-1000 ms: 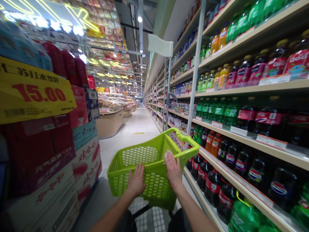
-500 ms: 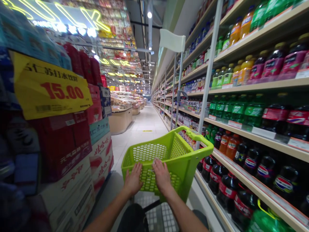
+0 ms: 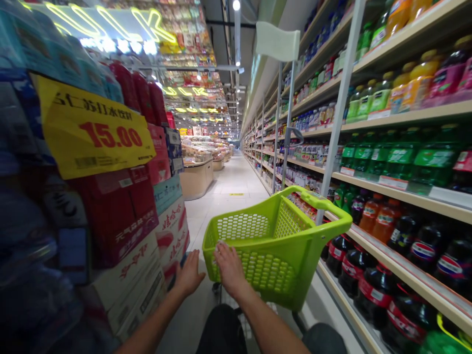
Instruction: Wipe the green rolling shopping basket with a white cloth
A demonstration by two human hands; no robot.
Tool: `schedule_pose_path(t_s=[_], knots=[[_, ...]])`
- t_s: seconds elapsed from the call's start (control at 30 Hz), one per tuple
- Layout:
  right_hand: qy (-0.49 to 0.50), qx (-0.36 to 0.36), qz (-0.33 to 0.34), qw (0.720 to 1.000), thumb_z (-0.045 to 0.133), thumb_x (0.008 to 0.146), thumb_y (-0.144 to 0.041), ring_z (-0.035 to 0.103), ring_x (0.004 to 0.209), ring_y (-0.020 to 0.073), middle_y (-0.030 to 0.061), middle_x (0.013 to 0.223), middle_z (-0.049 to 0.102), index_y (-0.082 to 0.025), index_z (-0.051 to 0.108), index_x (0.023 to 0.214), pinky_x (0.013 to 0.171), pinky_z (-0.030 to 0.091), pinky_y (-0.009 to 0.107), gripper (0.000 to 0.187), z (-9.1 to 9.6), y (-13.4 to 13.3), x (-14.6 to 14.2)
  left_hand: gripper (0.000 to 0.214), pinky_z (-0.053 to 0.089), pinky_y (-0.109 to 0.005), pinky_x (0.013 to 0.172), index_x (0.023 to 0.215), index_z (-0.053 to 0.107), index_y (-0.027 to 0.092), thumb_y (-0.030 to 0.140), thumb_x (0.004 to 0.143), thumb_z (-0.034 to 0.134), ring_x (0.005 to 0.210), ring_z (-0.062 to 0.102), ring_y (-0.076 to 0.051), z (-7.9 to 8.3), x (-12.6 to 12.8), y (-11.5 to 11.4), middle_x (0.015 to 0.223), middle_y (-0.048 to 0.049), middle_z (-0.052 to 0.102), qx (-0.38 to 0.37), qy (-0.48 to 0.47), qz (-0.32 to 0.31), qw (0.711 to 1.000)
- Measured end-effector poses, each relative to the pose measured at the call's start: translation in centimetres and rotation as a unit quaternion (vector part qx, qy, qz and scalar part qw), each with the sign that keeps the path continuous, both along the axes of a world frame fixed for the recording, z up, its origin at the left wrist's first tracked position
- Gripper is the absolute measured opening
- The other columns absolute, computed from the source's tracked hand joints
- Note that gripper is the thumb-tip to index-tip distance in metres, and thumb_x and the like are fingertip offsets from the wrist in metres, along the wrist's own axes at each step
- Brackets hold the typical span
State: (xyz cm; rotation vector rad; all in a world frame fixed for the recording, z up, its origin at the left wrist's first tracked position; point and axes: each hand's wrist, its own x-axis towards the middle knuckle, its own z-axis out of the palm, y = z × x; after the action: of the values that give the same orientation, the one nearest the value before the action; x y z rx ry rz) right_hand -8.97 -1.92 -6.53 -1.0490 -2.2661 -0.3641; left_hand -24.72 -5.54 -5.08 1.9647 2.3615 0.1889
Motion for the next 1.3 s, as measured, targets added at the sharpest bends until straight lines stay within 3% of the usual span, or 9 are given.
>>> schedule_pose_path(t_s=[0.17, 0.33, 0.4, 0.53, 0.63, 0.8, 1.0, 1.2, 1.3], knots=[[-0.008, 0.036, 0.008, 0.999, 0.041, 0.085, -0.013, 0.033, 0.126, 0.0204, 0.0095, 0.134, 0.042, -0.02, 0.049, 0.122, 0.101, 0.027, 0.043, 0.038, 0.3, 0.9, -2.6, 0.068, 0.018, -0.049, 0.105, 0.134, 0.025, 0.007, 0.02, 0.071, 0.048, 0.132, 0.02, -0.024, -0.9, -2.7, -1.1, 0.143, -0.016, 0.024, -0.008, 0.0, 0.062, 0.998], [-0.135, -0.008, 0.084, 0.987, 0.044, 0.086, -0.02, 0.038, 0.122, 0.0201, 0.0077, 0.126, 0.051, -0.02, 0.056, 0.111, 0.102, 0.027, 0.043, 0.028, -4.3, -0.2, -1.4, 0.068, 0.017, -0.05, 0.105, 0.135, 0.023, 0.007, 0.018, 0.072, 0.048, 0.133, 0.017, -0.026, -1.6, -1.4, -1.5, 0.144, -0.0167, 0.022, -0.022, -0.011, 0.05, 0.998], [-0.145, -0.013, 0.085, 0.986, 0.045, 0.086, -0.021, 0.041, 0.12, 0.0194, 0.0068, 0.124, 0.054, -0.021, 0.057, 0.11, 0.102, 0.027, 0.042, 0.027, -5.2, -0.5, -0.3, 0.068, 0.017, -0.051, 0.105, 0.135, 0.023, 0.008, 0.017, 0.072, 0.047, 0.133, 0.016, -0.026, -1.5, -0.4, -1.3, 0.144, -0.0154, 0.021, -0.01, -0.003, 0.035, 0.999], [-0.063, 0.082, 0.036, 0.994, 0.041, 0.088, -0.02, 0.034, 0.125, 0.0203, 0.0069, 0.131, 0.046, -0.023, 0.05, 0.12, 0.104, 0.019, 0.047, 0.033, -3.8, 0.3, 2.0, 0.067, 0.016, -0.051, 0.105, 0.135, 0.022, 0.008, 0.014, 0.072, 0.044, 0.133, 0.015, -0.025, -1.0, 1.6, -0.8, 0.145, -0.0144, 0.02, 0.034, 0.015, 0.01, 0.999], [-0.037, 0.131, -0.004, 0.991, 0.043, 0.087, -0.02, 0.038, 0.122, 0.0218, 0.0079, 0.127, 0.051, -0.021, 0.052, 0.118, 0.105, 0.013, 0.048, 0.032, -3.8, 0.8, 3.6, 0.067, 0.017, -0.051, 0.105, 0.135, 0.022, 0.008, 0.012, 0.071, 0.043, 0.133, 0.017, -0.023, -0.7, 3.1, -0.5, 0.145, -0.014, 0.02, 0.052, 0.02, -0.005, 0.998], [-0.083, 0.121, 0.003, 0.989, 0.046, 0.084, -0.017, 0.045, 0.115, 0.0202, 0.0063, 0.118, 0.058, -0.022, 0.058, 0.108, 0.106, 0.012, 0.047, 0.028, -5.5, -0.1, 5.5, 0.07, 0.016, -0.05, 0.106, 0.135, 0.022, 0.012, 0.013, 0.069, 0.043, 0.134, 0.013, -0.023, -0.8, 5.0, -0.1, 0.145, -0.0115, 0.02, 0.07, 0.039, -0.045, 0.996], [-0.031, 0.14, -0.064, 0.988, 0.042, 0.085, -0.015, 0.032, 0.126, 0.0216, 0.0088, 0.13, 0.047, -0.022, 0.05, 0.121, 0.105, 0.008, 0.049, 0.038, -3.2, 0.1, 8.0, 0.073, 0.014, -0.05, 0.107, 0.136, 0.021, 0.01, 0.015, 0.067, 0.042, 0.134, 0.014, -0.023, -0.5, 7.3, 0.4, 0.145, -0.0102, 0.018, 0.107, 0.054, -0.074, 0.99], [-0.12, 0.081, -0.049, 0.988, 0.043, 0.082, -0.01, 0.044, 0.117, 0.02, 0.0069, 0.123, 0.054, -0.022, 0.056, 0.113, 0.104, 0.016, 0.046, 0.036, -5.8, -0.8, 11.2, 0.075, 0.012, -0.05, 0.107, 0.137, 0.019, 0.011, 0.016, 0.065, 0.041, 0.135, 0.01, -0.022, 0.2, 9.5, 0.7, 0.147, -0.0062, 0.013, 0.097, 0.061, -0.13, 0.985], [-0.072, 0.128, -0.074, 0.986, 0.04, 0.083, -0.011, 0.036, 0.124, 0.0207, 0.0072, 0.13, 0.047, -0.023, 0.051, 0.12, 0.104, 0.014, 0.047, 0.039, -4.2, -0.8, 11.9, 0.075, 0.012, -0.051, 0.107, 0.137, 0.019, 0.011, 0.016, 0.066, 0.041, 0.135, 0.009, -0.022, 0.8, 10.5, 0.7, 0.147, -0.0053, 0.012, 0.095, 0.066, -0.14, 0.983]])
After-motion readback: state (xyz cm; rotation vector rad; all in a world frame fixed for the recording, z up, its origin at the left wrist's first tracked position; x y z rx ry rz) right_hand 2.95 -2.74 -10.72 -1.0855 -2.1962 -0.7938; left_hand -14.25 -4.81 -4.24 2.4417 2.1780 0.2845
